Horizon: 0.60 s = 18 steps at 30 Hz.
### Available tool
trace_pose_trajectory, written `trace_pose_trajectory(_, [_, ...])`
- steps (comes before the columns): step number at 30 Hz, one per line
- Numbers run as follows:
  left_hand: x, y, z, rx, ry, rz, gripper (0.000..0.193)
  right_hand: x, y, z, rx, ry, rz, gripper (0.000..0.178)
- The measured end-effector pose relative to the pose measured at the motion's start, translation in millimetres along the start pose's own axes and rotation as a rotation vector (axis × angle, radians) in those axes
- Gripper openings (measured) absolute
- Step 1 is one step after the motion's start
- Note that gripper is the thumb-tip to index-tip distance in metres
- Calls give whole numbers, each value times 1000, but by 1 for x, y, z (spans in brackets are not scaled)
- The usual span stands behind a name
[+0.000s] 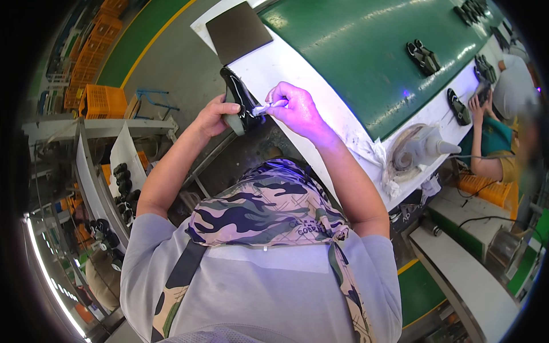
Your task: Applying glue or sealant to the edges of shoes on an assembly line.
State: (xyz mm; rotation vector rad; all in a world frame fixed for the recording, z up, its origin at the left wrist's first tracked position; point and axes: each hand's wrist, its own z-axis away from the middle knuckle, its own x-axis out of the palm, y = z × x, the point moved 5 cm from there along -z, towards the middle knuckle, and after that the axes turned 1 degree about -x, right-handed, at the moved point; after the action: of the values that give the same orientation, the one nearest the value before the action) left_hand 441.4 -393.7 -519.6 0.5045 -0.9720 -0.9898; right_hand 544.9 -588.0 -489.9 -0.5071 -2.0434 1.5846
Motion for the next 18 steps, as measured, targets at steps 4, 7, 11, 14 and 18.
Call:
trace_pose_trajectory(4, [6,0,-9,49,3,147,46,-14,5,23,-41,35,-12,21])
trace_pose_trajectory(7, [12,4,-15,106,-75,263,50,-25,6,38,-92,154,-217,19])
trace_pose_trajectory(11, [24,6,-19,157,-210,366,59,-43,1,46,-140,321,-398,21])
trace_pose_trajectory(14, [32,4,-22,181,-223,406,64,-47,-5,50,-106,410,-412,20])
trace_pose_trajectory(18, [43,1,-25,191,-224,450,66,-43,-10,45,-78,434,-389,21])
